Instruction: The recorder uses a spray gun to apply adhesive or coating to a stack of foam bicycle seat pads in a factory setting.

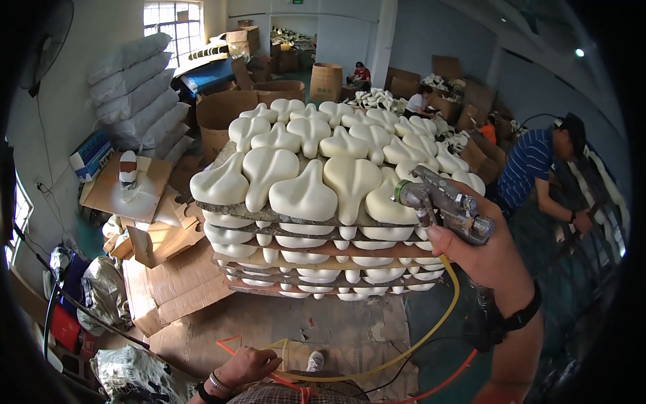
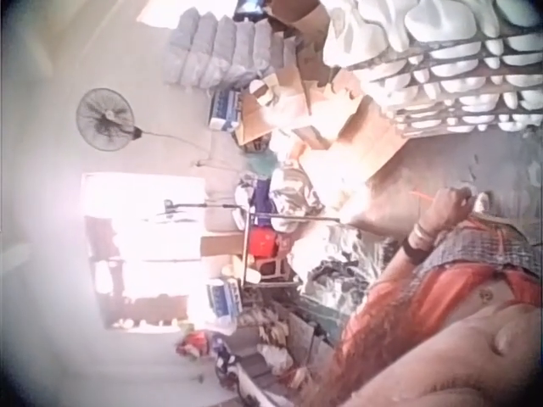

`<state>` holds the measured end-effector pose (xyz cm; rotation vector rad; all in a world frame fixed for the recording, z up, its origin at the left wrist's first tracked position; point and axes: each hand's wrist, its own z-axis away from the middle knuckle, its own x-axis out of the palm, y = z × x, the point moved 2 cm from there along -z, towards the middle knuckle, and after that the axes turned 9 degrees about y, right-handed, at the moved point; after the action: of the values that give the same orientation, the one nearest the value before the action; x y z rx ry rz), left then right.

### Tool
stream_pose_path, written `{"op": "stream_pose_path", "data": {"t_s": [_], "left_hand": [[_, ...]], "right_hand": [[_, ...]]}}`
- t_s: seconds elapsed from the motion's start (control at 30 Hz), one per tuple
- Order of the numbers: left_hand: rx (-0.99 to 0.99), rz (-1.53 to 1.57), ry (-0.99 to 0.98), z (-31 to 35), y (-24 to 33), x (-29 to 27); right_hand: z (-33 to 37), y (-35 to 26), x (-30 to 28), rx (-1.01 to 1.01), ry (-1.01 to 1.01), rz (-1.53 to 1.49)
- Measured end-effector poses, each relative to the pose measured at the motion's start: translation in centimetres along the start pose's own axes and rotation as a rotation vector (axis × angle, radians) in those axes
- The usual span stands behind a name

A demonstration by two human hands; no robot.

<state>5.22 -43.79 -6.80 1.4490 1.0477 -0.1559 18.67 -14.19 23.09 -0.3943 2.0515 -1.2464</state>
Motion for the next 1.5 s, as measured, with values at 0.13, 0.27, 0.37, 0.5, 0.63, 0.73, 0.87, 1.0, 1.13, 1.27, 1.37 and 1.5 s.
{"op": "stream_pose_path", "data": {"t_s": [0.13, 0.27, 0.37, 0.5, 0.63, 0.73, 0.87, 1.0, 1.13, 1.27, 1.37, 1.5], "left_hand": [[0.018, -0.032, 0.006, 1.4, 0.2, 0.2], [-0.015, 0.003, -0.019, 2.0, 1.2, 0.1], [0.027, 0.006, 0.0, 1.7, 1.4, 0.4], [0.003, -0.043, -0.005, 0.5, 1.9, 1.3], [0.001, -0.086, -0.003, -1.8, 2.8, 2.8], [-0.024, -0.051, 0.014, -4.3, 3.2, 4.4], [-0.013, -0.076, 0.02, -8.1, 5.1, 6.7], [-0.052, -0.09, 0.026, -10.6, 5.9, 9.5], [-0.091, -0.139, -0.002, -13.4, 7.6, 11.0], [-0.235, -0.167, -0.072, -14.2, 8.3, 12.2], [-0.133, -0.214, -0.072, -14.7, 8.9, 13.1], [-0.02, -0.198, 0.036, -15.1, 9.0, 13.5]], "right_hand": [[3.1, -1.1, -0.3, -0.059, -0.147, 0.038], [4.3, -2.6, 0.0, 0.002, -0.178, 0.02], [4.4, -2.4, -1.5, 0.008, -0.121, 0.034], [4.4, -2.0, -2.4, -0.002, -0.196, 0.024], [2.4, -0.6, -3.4, -0.008, -0.201, 0.021], [0.0, 0.5, -4.4, -0.136, -0.316, 0.044], [-5.8, 3.4, -7.3, -0.143, -0.192, 0.058], [-11.2, 6.2, -10.5, -0.132, -0.043, 0.0], [-15.5, 9.0, -13.1, -0.202, -0.068, 0.02], [-15.5, 9.9, -13.0, -0.136, -0.192, -0.07], [-17.2, 11.1, -13.8, -0.166, -0.156, -0.045], [-17.8, 12.2, -15.0, -0.192, -0.152, 0.02]]}}
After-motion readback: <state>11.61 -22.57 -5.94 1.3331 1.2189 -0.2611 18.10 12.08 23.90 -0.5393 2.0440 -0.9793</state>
